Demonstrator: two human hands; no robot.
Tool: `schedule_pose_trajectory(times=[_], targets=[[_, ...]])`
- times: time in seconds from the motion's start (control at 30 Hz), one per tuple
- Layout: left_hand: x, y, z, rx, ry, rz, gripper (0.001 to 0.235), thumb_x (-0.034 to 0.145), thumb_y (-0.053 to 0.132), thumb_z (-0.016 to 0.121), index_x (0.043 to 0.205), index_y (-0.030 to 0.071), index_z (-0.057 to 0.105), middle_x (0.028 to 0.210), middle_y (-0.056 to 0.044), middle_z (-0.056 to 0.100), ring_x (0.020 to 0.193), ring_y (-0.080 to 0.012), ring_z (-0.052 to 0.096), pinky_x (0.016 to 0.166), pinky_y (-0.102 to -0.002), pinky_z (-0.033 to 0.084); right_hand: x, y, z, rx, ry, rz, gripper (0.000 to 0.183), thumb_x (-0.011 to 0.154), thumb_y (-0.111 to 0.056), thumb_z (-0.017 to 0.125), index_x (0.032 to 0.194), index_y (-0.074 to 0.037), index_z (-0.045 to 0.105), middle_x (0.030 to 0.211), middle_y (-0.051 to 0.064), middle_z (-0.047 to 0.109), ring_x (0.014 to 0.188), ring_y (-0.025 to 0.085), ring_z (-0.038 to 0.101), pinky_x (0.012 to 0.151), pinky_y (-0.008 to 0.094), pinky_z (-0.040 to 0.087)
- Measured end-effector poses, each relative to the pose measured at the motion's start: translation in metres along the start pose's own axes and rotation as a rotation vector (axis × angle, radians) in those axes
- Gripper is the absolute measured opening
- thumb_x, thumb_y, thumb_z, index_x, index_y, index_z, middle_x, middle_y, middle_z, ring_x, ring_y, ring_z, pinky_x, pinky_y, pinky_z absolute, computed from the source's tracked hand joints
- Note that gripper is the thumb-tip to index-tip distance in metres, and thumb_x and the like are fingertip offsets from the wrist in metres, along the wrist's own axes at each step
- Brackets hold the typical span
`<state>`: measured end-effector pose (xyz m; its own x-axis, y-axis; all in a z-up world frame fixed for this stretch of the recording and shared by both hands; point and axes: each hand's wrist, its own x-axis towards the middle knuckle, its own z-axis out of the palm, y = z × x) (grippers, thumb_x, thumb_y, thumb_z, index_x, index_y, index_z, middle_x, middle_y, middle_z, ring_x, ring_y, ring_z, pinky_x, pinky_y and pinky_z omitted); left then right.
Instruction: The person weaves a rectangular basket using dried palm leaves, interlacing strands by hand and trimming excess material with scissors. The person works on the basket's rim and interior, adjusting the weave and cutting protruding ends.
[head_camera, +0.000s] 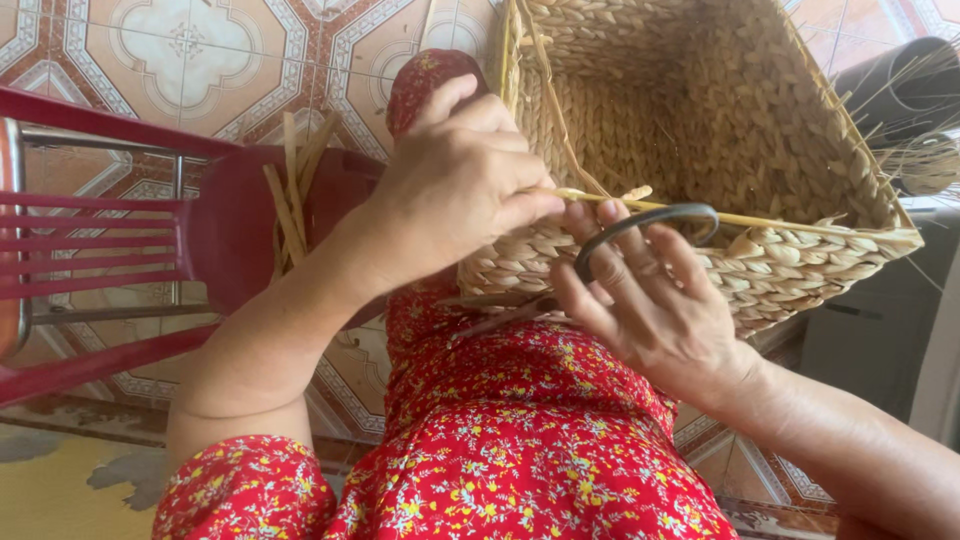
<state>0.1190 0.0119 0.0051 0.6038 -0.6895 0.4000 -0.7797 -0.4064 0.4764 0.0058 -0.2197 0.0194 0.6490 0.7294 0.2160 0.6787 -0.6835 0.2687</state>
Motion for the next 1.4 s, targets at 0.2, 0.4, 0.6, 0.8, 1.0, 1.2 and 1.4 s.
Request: schedule_pose_trajectory(times=[0.2,0.4,0.6,0.8,1.0,1.2,1.4], targets=[[-0.001,0.013,0.004,0.155,-0.031,-0.01,0.023,0.092,0.03,0.082,0.081,0.011,0.076,0.077,-0.002,0.071,0.087,-0.0194,0.062,0.105,-0.048,0.043,0.0,-0.008,0.001,-0.161,-0.08,-0.049,0.032,0.099,-0.024,0.058,0.131,-0.015,0.056,0.141,0.02,0.064,0.132,0.032,0.06,0.111,0.042,0.034],[-0.001,0.019,0.015,0.222,0.053,0.003,0.024,0.094,0.02,0.077,0.073,0.009,0.073,0.069,-0.003,0.068,0.079,-0.019,0.06,0.101,-0.048,0.045,0.008,-0.006,0.004,-0.105,-0.05,-0.046,0.041,0.094,-0.023,0.061,0.134,-0.014,0.055,0.126,0.015,0.066,0.117,0.031,0.064,0.105,0.043,0.038],[-0.003,0.019,0.022,0.201,0.104,-0.014,0.025,0.098,0.02,0.076,0.077,0.008,0.072,0.072,-0.003,0.067,0.081,-0.0196,0.06,0.102,-0.046,0.046,0.01,-0.01,0.013,-0.159,-0.017,-0.003,0.043,0.094,-0.024,0.062,0.135,-0.017,0.055,0.124,0.015,0.064,0.121,0.033,0.063,0.104,0.045,0.038],[-0.003,0.02,0.032,0.172,0.211,-0.009,0.021,0.087,0.017,0.078,0.071,0.007,0.069,0.068,-0.005,0.065,0.077,-0.024,0.06,0.088,-0.043,0.049,0.005,-0.01,0.008,0.034,-0.02,0.06,0.043,0.094,-0.02,0.063,0.136,-0.018,0.056,0.128,0.011,0.062,0.124,0.029,0.062,0.106,0.047,0.039],[-0.01,0.008,0.011,-0.112,0.077,0.093,0.024,0.101,0.028,0.074,0.096,0.004,0.074,0.085,-0.007,0.069,0.085,-0.0226,0.061,0.086,-0.04,0.049,-0.012,0.001,-0.019,0.433,-0.001,0.191,0.046,0.082,-0.028,0.077,0.123,-0.018,0.059,0.136,0.011,0.064,0.127,0.028,0.061,0.105,0.048,0.04],[-0.006,-0.002,0.015,-0.118,0.119,0.102,0.044,0.101,0.047,0.061,0.104,0.005,0.075,0.089,-0.004,0.072,0.086,-0.0179,0.065,0.087,-0.033,0.042,-0.068,0.017,-0.036,0.717,0.236,0.806,0.048,0.087,0.004,0.08,0.128,-0.003,0.056,0.134,0.015,0.07,0.108,0.015,0.071,0.09,0.026,0.058],[-0.004,0.004,0.059,-0.186,0.325,-0.05,0.051,0.101,0.047,0.064,0.062,0.015,0.06,0.051,0.007,0.049,0.052,-0.0103,0.046,0.103,-0.045,0.047,-0.081,0.027,-0.014,0.863,0.275,1.029,0.046,0.096,-0.002,0.078,0.13,0.002,0.048,0.121,0.019,0.072,0.098,0.013,0.069,0.08,0.022,0.054]])
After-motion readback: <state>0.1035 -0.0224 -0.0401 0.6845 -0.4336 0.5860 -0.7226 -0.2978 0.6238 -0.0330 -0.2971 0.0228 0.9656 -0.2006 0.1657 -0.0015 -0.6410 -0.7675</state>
